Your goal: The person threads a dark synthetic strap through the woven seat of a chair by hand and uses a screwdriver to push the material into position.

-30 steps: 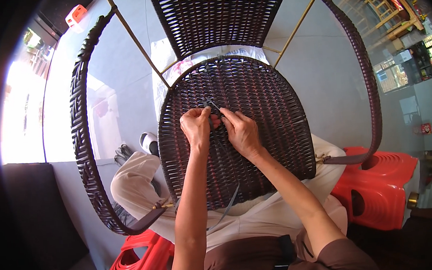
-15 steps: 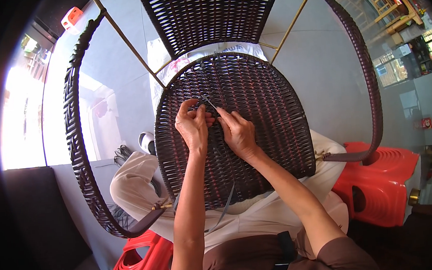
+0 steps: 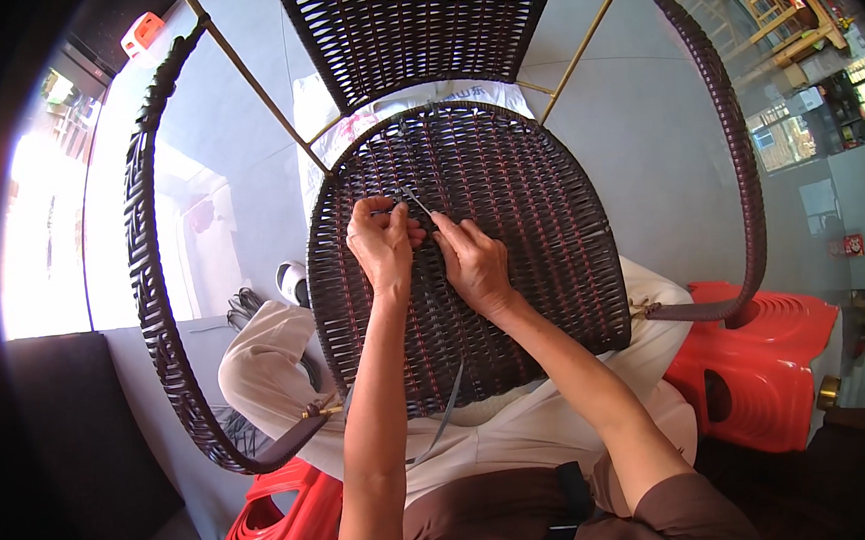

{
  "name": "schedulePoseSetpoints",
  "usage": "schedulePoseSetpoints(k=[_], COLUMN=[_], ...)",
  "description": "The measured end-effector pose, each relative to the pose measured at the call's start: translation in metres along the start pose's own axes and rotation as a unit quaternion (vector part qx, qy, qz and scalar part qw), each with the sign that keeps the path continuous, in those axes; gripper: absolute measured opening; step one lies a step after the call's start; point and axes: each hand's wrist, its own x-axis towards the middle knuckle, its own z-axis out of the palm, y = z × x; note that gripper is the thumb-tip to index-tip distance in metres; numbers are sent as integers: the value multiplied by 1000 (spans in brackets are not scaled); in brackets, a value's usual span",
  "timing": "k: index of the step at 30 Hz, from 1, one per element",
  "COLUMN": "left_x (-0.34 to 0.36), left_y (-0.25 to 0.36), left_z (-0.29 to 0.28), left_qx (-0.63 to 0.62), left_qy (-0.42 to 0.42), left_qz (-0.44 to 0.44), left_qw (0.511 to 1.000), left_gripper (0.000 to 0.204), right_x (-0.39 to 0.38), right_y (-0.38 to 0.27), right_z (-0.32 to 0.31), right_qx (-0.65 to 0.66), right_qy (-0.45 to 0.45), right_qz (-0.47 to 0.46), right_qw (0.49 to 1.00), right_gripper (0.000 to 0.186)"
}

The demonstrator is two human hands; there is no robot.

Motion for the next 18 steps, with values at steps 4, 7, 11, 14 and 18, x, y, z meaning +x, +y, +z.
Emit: schedulePoseSetpoints(k=[4,7,11,14,18], left_x=[7,13,8,6,2], left_y=[5,1,10,2,-3], left_z=[-2,-1,0,-2,-4], left_qx=[27,28,18,-23,-43], left_qy=[-1,-6,-1,-7,-11], left_qz=[-10,-3,-32,-48,-36], left_qw=[1000,1000,999,999,998], left_gripper=[14,12,12,13,16], right_x=[1,0,0,3,13], right_y=[-2,-6,-4,-3,-14], right_z=[0,0,0,0,-18], right_qx=[-4,-2,-7,2,61], right_qy=[-12,-23,-16,0,-70], right_qz=[-2,31,30,10,127], right_qw=[1000,999,999,1000,988], right_gripper=[27,26,26,24,18])
